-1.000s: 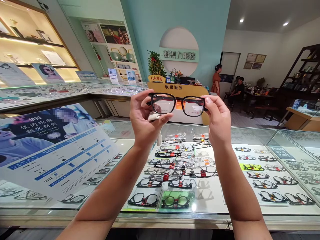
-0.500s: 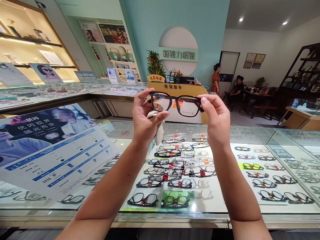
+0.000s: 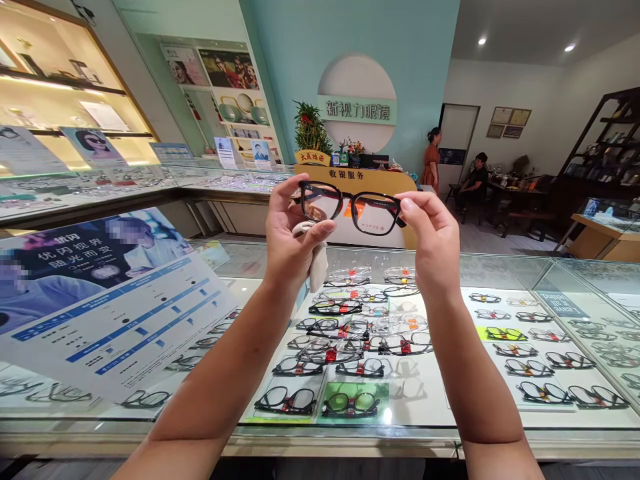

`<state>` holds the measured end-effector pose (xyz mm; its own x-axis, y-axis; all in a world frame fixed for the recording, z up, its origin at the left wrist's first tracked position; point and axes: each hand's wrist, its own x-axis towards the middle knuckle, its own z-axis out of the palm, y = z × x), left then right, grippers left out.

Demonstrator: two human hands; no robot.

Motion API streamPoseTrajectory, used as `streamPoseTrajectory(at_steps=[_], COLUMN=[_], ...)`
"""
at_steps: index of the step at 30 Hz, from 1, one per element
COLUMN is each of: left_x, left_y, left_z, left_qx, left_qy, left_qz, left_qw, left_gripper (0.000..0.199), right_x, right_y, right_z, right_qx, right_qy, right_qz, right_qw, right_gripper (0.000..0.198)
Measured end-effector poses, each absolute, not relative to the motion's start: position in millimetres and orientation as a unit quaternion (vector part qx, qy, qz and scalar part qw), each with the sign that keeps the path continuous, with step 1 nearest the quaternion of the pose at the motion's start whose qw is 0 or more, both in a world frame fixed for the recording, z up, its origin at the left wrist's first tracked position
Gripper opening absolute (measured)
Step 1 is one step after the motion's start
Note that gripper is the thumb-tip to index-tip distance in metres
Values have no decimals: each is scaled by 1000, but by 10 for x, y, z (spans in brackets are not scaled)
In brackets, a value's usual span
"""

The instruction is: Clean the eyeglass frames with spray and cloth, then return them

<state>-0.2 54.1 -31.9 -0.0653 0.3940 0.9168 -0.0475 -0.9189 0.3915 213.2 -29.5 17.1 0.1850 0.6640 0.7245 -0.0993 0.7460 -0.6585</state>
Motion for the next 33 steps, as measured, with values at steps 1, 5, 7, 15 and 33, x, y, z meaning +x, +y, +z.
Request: streamPoseTrajectory(at_steps=[1, 5, 7, 15, 33], left_x=[-12, -53, -60, 66, 188], left_y=[554, 566, 497, 125, -52], left_z=[-317, -265, -214, -133, -173], left_qx=[664, 667, 668, 648, 537], left_qy=[132, 118, 110, 81, 193], left_qz=[718, 694, 662, 491, 409], left_qw=[160, 244, 323, 577, 712], left_gripper=[88, 80, 76, 46, 52], right_x=[2118, 2089, 2090, 2082, 2140], right_y=[-318, -399, -422, -523, -557], right_z=[175, 182, 181, 201, 225], right_qx=[-240, -218, -206, -186, -215], right_qy=[-584, -612, -637, -782, -850], right_qz=[260, 268, 266, 75, -70], right_qw=[731, 712, 694, 590, 475], right_gripper=[10, 10, 13, 20, 12])
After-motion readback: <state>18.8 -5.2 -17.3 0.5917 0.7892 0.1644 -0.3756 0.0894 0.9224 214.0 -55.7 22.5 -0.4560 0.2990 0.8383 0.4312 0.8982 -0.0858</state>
